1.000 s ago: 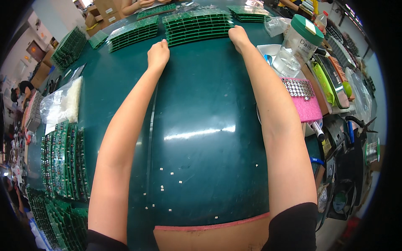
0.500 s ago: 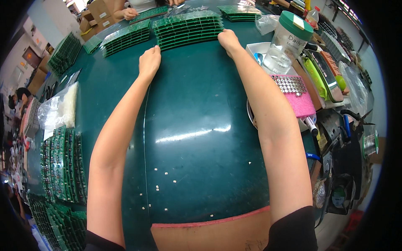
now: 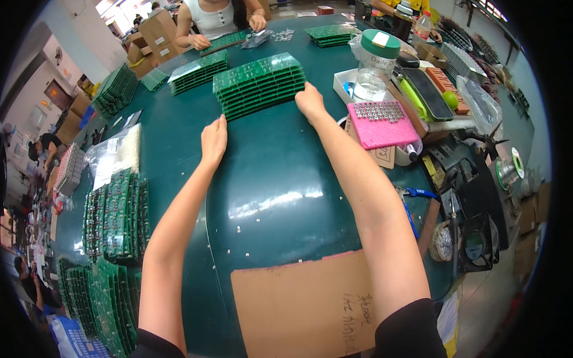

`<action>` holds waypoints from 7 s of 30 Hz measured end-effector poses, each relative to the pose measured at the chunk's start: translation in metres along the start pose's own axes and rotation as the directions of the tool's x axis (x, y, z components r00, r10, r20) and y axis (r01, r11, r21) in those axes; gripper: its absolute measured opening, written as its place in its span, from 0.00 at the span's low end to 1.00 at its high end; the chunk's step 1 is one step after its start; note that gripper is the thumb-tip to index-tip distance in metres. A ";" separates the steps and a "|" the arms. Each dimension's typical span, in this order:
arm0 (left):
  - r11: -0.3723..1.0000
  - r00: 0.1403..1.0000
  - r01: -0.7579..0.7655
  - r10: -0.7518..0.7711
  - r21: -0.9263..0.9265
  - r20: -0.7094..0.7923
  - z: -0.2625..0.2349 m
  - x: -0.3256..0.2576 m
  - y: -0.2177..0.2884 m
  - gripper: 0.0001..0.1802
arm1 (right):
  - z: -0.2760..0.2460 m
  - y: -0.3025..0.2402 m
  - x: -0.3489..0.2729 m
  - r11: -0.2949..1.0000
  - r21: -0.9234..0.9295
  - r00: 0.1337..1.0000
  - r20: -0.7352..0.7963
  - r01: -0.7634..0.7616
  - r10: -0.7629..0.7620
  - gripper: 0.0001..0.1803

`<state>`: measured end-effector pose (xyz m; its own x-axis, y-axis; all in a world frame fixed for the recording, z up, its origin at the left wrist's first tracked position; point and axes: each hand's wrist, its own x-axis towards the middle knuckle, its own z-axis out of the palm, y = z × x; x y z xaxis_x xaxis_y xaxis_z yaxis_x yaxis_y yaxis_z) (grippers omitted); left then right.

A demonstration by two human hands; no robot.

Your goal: The person solders electronic components onto printed circuit boards with a soldering iron and solder wire.

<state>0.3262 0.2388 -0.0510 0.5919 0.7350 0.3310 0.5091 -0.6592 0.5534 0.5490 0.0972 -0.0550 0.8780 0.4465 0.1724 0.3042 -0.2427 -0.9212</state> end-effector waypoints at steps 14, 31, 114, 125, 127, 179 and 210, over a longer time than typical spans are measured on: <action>0.993 0.995 0.070 -0.076 0.093 0.063 -0.069 -0.136 0.002 0.26 | -0.039 -0.014 -0.146 0.997 -0.024 0.992 0.103 -0.073 0.075 0.36; 0.995 0.995 -0.099 0.098 -0.031 -0.032 -0.092 -0.243 0.006 0.23 | -0.102 -0.016 -0.269 0.961 0.208 0.973 0.176 -0.183 0.147 0.39; 0.356 0.928 0.347 0.003 -0.868 0.373 -0.205 -0.198 0.068 0.23 | -0.227 -0.116 -0.202 0.886 0.449 0.787 0.585 -0.112 -0.196 0.28; 0.701 0.705 -0.673 0.705 -0.238 0.081 -0.180 -0.326 0.046 0.19 | -0.286 -0.045 -0.329 0.472 0.082 0.252 0.760 0.878 -0.600 0.13; 0.689 0.690 -0.699 0.720 -0.190 0.077 -0.169 -0.343 0.041 0.17 | -0.280 -0.027 -0.341 0.407 0.109 0.219 0.703 0.907 -0.676 0.12; 0.959 0.977 -0.066 0.118 -0.275 0.179 -0.169 -0.354 0.065 0.08 | -0.160 -0.098 -0.490 0.950 0.247 0.920 0.294 0.190 -0.260 0.17; 0.936 0.938 -0.235 0.289 -0.262 0.190 -0.146 -0.347 0.089 0.10 | -0.180 -0.095 -0.486 0.973 0.185 0.959 0.219 0.138 -0.177 0.14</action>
<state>0.0753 -0.0517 -0.0051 0.8212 0.4691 0.3250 0.1740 -0.7482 0.6402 0.1604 -0.2521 0.0116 0.7074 0.6602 0.2524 0.3488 -0.0155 -0.9371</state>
